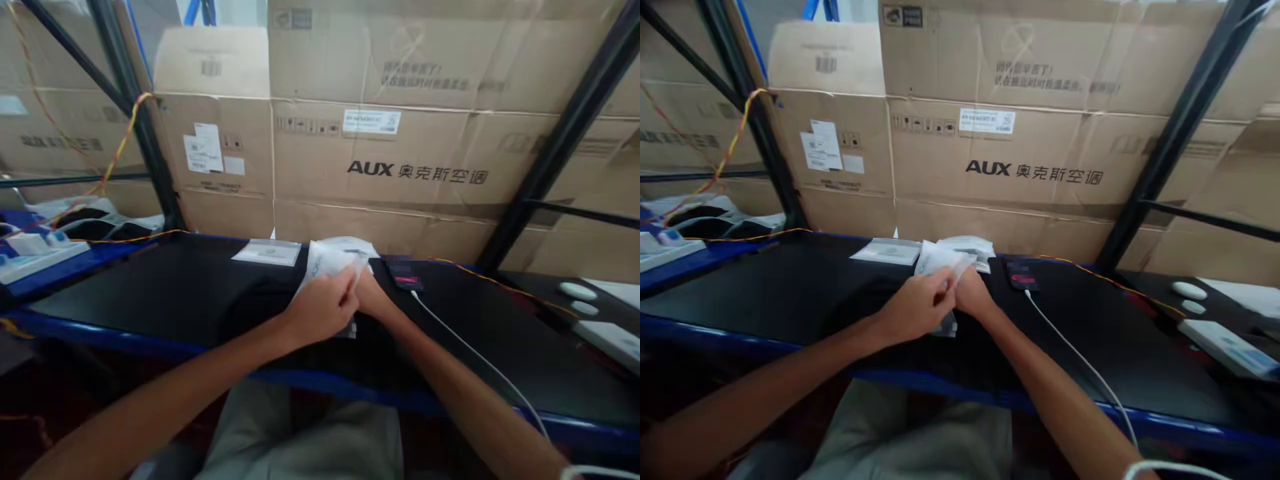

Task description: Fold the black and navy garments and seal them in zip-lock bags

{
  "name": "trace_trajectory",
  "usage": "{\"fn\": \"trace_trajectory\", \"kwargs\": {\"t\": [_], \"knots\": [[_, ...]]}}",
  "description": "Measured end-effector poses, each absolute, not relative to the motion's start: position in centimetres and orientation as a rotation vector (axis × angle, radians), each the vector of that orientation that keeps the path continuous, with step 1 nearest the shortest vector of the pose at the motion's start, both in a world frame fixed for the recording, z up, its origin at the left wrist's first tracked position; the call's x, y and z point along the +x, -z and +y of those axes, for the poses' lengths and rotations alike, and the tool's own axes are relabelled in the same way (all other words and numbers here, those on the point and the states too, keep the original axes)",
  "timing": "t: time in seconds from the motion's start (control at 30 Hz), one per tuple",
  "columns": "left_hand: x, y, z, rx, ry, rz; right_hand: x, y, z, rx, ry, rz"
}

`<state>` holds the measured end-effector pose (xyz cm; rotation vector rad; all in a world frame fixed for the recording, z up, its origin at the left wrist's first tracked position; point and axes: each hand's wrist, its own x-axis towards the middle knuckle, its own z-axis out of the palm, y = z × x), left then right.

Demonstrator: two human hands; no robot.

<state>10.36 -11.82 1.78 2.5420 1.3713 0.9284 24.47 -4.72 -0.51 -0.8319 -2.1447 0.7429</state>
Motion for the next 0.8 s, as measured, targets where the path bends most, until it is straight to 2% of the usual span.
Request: {"fn": "trace_trajectory", "kwargs": {"t": [0.2, 0.27, 0.37, 0.5, 0.67, 0.8], "knots": [[9.4, -3.5, -11.1, 2.201, -1.125, 1.306, 24.6, -0.9, -5.7, -0.955, -1.204, -1.685], [9.3, -3.9, -11.3, 2.167, -1.114, 1.218, 23.9, -0.5, -5.9, -0.942, -1.108, -1.575], [8.9, -4.3, -11.1, 2.135, -1.131, 1.190, 23.3, -0.5, -6.0, -0.875, -0.926, -1.730], [7.5, -4.7, -9.3, 1.979, -1.234, 1.252, 24.8, -2.3, -6.7, -0.691, -0.595, -1.813], [5.8, -4.1, -7.9, 1.793, -1.345, 1.178, 26.5, -3.9, -7.2, -0.288, -0.439, -2.187], [5.4, -2.6, -9.3, 1.729, -1.319, 1.022, 25.9, -2.8, -6.8, -0.255, -0.340, -2.271]]}}
